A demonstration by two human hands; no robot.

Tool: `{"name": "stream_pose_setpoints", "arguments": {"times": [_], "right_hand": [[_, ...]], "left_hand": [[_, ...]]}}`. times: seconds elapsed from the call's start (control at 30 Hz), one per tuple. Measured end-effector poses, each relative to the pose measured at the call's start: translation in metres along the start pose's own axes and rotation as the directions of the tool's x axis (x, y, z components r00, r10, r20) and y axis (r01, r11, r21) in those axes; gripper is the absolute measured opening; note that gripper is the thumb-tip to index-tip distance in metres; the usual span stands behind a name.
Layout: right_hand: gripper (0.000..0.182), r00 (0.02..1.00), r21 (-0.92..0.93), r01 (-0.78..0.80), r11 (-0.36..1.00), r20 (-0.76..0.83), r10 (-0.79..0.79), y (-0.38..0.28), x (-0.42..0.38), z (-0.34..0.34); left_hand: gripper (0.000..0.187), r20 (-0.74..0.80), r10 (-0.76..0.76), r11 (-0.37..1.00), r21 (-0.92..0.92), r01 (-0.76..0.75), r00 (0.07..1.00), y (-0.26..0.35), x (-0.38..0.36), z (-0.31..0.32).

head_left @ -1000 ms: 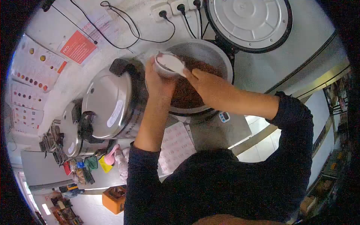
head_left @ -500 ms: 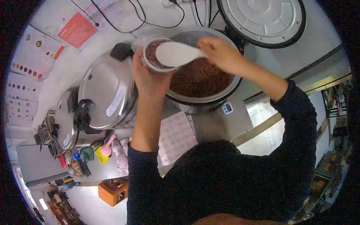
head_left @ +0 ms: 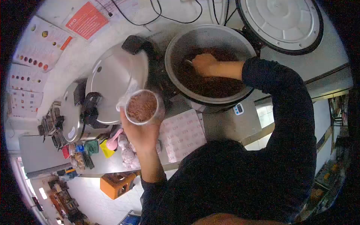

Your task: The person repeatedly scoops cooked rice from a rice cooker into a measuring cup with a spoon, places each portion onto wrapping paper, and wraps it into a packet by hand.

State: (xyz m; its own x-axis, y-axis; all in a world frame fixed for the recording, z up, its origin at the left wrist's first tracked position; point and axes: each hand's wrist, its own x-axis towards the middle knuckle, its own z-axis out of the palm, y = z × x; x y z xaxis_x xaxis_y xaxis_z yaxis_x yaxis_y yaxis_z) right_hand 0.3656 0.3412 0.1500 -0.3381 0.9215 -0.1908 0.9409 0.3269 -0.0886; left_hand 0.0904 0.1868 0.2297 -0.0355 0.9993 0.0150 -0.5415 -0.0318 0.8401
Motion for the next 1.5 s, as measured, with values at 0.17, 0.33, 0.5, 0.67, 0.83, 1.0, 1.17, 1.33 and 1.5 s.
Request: {"name": "stream_pose_setpoints", "arguments": {"times": [0.17, 0.33, 0.5, 0.67, 0.83, 1.0, 1.17, 1.33, 1.5], "right_hand": [[0.025, 0.985, 0.052, 0.160, 0.986, 0.063, -0.163, -0.037, -0.017, -0.009], [0.029, 0.988, 0.376, 0.152, 0.914, -0.040, -0.148, 0.000, -0.036, 0.001], [0.031, 0.992, 0.697, -0.051, 0.716, 0.116, -0.042, 0.042, -0.080, -0.038], [0.030, 0.978, 0.572, 0.064, 0.818, -0.198, 0.062, 0.049, -0.131, -0.108], [0.028, 0.811, 0.092, 0.205, 0.974, -0.573, -0.116, 0.013, -0.162, -0.108], [0.058, 0.877, -0.211, 0.097, 0.973, -0.443, -0.184, -0.024, -0.189, -0.080], [0.031, 0.694, -0.032, 0.238, 0.971, -0.693, -0.194, 0.032, -0.179, -0.090], [0.039, 0.905, 0.705, 0.091, 0.703, -0.354, 0.237, 0.045, -0.168, -0.089], [0.056, 0.766, 0.408, -0.086, 0.909, -0.556, 0.322, -0.022, -0.146, -0.061]], "left_hand": [[0.059, 0.148, -0.281, 0.798, -0.513, 0.316, 0.948, -0.011, -0.008, -0.026], [0.061, 0.084, -0.341, 0.815, -0.471, 0.339, 0.936, -0.015, 0.000, 0.001], [0.062, 0.100, -0.361, 0.856, -0.358, 0.372, 0.927, -0.018, 0.025, 0.032], [0.056, 0.185, -0.302, 0.886, -0.308, 0.347, 0.935, -0.041, 0.055, 0.069], [0.058, 0.264, -0.310, 0.876, -0.294, 0.382, 0.914, -0.066, 0.073, 0.120], [0.066, 0.184, -0.299, 0.942, -0.101, 0.321, 0.936, -0.081, 0.079, 0.139], [0.058, 0.202, -0.289, 0.922, -0.206, 0.329, 0.936, -0.088, 0.080, 0.131], [0.054, 0.215, -0.152, 0.947, -0.247, 0.205, 0.965, -0.086, 0.075, 0.129], [0.059, 0.275, -0.124, 0.970, -0.170, 0.175, 0.953, -0.076, 0.052, 0.142]]}}
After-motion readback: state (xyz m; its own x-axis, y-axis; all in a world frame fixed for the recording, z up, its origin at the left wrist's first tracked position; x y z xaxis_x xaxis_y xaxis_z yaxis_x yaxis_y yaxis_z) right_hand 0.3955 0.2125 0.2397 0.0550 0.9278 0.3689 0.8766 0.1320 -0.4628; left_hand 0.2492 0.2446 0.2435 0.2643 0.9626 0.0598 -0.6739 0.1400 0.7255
